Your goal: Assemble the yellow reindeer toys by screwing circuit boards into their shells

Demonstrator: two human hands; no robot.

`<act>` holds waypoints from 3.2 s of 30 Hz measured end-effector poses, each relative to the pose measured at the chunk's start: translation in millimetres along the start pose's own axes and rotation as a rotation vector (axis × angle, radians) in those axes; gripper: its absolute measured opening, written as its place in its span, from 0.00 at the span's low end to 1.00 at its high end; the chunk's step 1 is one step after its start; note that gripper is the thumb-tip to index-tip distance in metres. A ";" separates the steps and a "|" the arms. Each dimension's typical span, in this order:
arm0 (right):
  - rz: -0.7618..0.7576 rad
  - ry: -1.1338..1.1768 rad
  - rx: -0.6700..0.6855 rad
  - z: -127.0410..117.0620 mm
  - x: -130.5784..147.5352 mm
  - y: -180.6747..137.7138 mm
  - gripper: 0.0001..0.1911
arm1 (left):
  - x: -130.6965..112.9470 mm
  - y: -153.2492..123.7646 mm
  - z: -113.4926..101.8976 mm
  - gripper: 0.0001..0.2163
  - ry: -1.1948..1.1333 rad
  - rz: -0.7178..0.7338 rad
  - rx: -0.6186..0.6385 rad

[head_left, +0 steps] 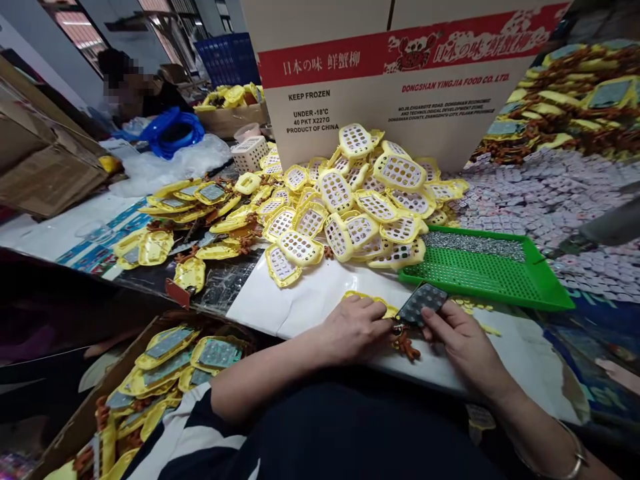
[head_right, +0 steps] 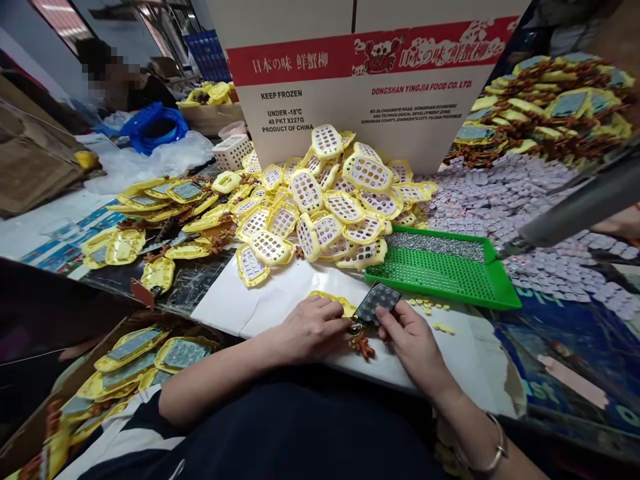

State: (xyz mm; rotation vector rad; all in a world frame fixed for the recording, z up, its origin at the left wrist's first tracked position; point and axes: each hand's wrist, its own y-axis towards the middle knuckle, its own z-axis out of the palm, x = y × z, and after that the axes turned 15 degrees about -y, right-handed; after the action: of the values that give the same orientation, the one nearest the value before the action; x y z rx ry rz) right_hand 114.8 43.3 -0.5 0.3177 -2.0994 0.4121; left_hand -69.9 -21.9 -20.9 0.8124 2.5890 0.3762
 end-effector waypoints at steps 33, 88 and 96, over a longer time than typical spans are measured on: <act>-0.322 -0.309 0.280 -8.4 17.7 20.9 0.18 | -2.7 -13.1 1.2 0.12 0.026 0.028 0.066; -0.335 -0.186 0.220 5.5 3.6 25.6 0.06 | -5.3 -30.5 11.8 0.11 -0.030 -0.037 -0.131; -0.261 -0.125 0.113 11.2 -1.8 26.3 0.07 | -4.7 -36.0 14.3 0.12 -0.051 -0.077 -0.111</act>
State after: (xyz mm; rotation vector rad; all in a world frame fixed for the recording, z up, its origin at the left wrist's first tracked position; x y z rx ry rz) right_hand 97.2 62.7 -12.0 0.6903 -2.1235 0.3631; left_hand -77.4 -51.3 -45.3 0.6730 2.5184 0.4660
